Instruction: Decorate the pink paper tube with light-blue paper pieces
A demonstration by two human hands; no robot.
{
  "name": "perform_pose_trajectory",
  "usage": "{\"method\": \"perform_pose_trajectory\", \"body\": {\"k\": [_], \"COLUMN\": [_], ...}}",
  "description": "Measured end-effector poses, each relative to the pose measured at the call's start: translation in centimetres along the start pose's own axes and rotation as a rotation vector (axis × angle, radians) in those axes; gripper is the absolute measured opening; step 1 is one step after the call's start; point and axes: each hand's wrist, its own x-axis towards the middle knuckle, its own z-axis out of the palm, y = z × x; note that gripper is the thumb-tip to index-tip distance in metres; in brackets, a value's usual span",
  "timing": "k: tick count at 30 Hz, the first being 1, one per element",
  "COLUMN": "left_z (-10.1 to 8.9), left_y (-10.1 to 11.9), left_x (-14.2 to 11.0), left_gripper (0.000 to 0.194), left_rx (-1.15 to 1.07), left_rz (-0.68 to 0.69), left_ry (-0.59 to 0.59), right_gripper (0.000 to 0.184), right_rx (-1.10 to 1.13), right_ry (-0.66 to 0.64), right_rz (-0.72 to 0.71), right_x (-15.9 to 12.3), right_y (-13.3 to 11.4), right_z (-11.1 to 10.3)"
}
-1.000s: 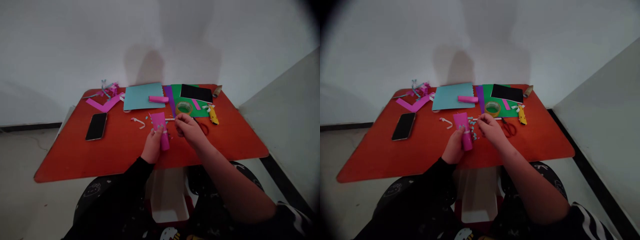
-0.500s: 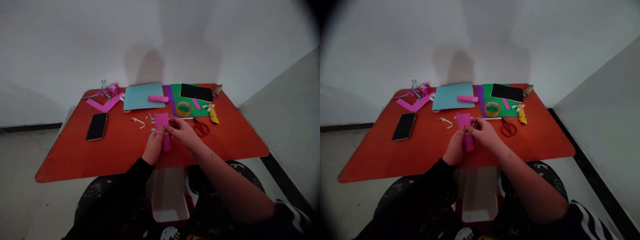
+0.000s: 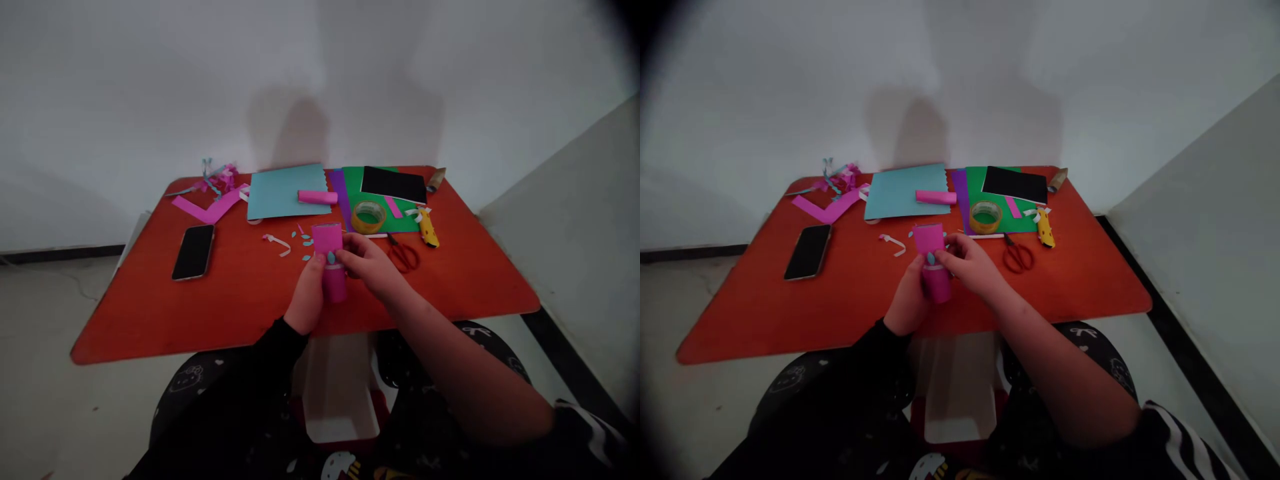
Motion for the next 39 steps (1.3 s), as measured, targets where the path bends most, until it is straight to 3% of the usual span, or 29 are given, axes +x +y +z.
{"method": "perform_pose_trajectory", "body": {"k": [7,15,17,19,22,25,30,39], "left_z": [0.2,0.5,0.1,-0.3,-0.9,-1.3,-1.6,-1.3], "left_y": [0.8,2.2,2.7,3.2,3.6,3.4,3.2,2.4], "left_x": [-0.5,-0.5,-0.2,0.1,0.4,0.4,0.4,0.5], "left_gripper": [0.035,0.03,0.03,0.03,0.031,0.035,0.042,0.044], "left_rx": [0.041,0.032,-0.005,-0.03,-0.035,-0.051,-0.052,-0.032], "left_rz": [0.057,-0.057,-0.058,-0.038,-0.033,-0.05,-0.042,-0.045], "left_ry": [-0.113,-0.002,0.032,0.054,0.08,0.087,0.084,-0.015], "right_gripper": [0.035,0.033,0.027,0.015,0.009,0.013,0.012,0.01], "right_rx": [-0.001,0.045,-0.111,-0.415,-0.879,-1.152,-1.362,-1.426], "right_ry": [0.008,0.002,0.033,0.018,-0.099,-0.195,-0.245,-0.224], "right_rz": [0.007,0.006,-0.063,-0.145,-0.173,-0.178,-0.199,-0.194], "right_x": [0.1,0.4,0.7,1.0,1.2,1.2,1.0,0.9], "right_y": [0.0,0.3,0.4,0.6,1.3,2.1,2.7,3.2], "right_z": [0.3,-0.3,-1.2,-1.9,-2.5,-2.6,-2.4,-1.6]}}
